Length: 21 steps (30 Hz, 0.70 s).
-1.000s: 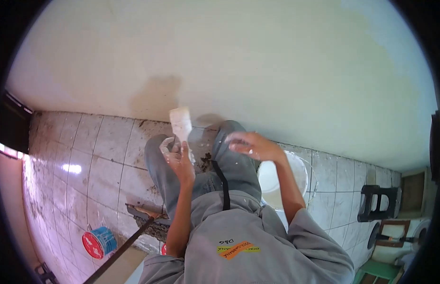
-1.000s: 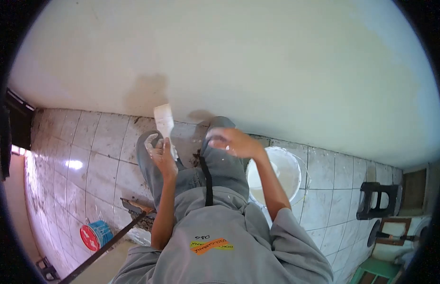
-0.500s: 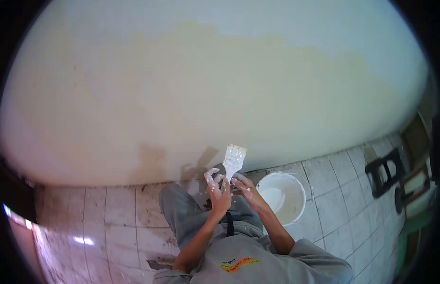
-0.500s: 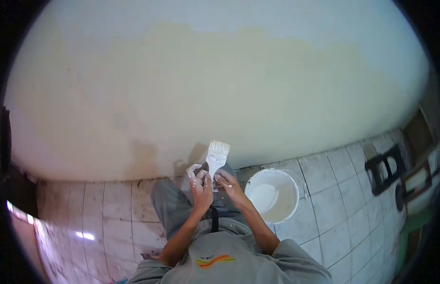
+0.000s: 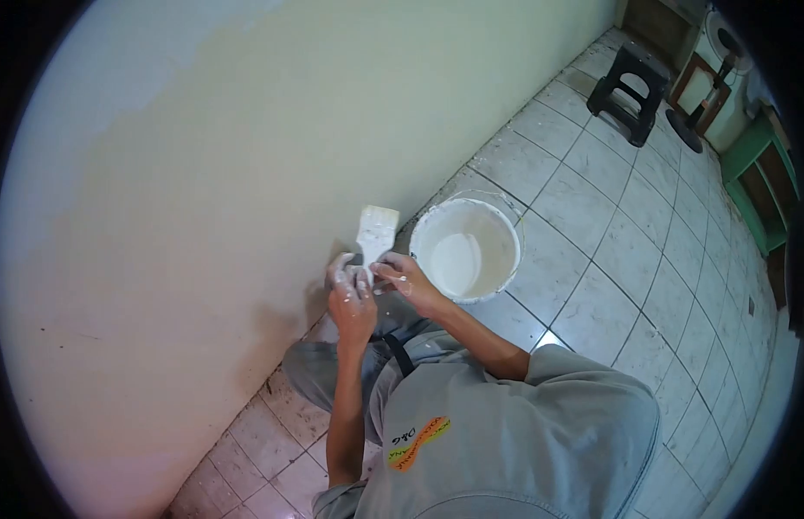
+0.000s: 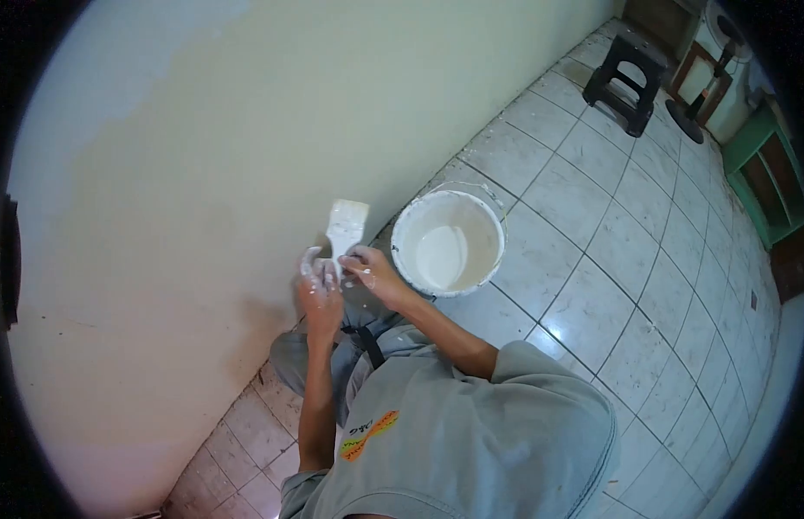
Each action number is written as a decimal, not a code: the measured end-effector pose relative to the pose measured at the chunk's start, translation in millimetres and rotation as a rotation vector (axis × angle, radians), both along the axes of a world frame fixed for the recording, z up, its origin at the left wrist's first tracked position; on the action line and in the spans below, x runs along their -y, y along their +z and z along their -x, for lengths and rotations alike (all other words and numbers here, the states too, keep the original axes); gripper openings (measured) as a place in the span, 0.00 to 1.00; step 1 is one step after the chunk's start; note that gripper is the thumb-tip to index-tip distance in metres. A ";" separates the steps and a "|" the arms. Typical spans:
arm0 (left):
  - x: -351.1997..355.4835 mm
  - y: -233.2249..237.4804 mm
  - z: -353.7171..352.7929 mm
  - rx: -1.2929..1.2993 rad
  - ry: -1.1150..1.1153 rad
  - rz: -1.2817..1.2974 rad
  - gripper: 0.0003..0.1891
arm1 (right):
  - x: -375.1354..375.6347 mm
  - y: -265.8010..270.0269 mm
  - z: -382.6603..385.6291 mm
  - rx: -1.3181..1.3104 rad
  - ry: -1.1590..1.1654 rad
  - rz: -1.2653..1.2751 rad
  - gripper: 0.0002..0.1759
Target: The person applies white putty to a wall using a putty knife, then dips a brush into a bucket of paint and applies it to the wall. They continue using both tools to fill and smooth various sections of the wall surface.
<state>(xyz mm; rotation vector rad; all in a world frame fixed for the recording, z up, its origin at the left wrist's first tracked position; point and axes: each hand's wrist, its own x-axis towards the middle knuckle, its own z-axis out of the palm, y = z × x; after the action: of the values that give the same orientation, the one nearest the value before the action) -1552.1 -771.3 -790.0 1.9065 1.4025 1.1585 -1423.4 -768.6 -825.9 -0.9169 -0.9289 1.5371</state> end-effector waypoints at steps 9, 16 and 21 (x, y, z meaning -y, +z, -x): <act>-7.1 5.6 57.0 -0.047 0.070 -0.008 0.22 | -34.6 -96.0 -86.8 0.362 -0.176 0.143 0.14; 8.7 -10.2 126.0 -0.018 0.430 0.055 0.16 | -39.8 -153.1 -181.3 1.234 0.118 0.431 0.17; 25.0 -39.6 145.1 0.012 0.555 0.085 0.13 | -55.3 -185.7 -192.4 1.470 0.337 0.498 0.17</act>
<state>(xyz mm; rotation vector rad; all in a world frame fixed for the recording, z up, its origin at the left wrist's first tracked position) -1697.2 -796.3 -829.6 1.4852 2.0131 1.3171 -1231.0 -713.4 -1011.5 -2.4807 -1.7704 1.2014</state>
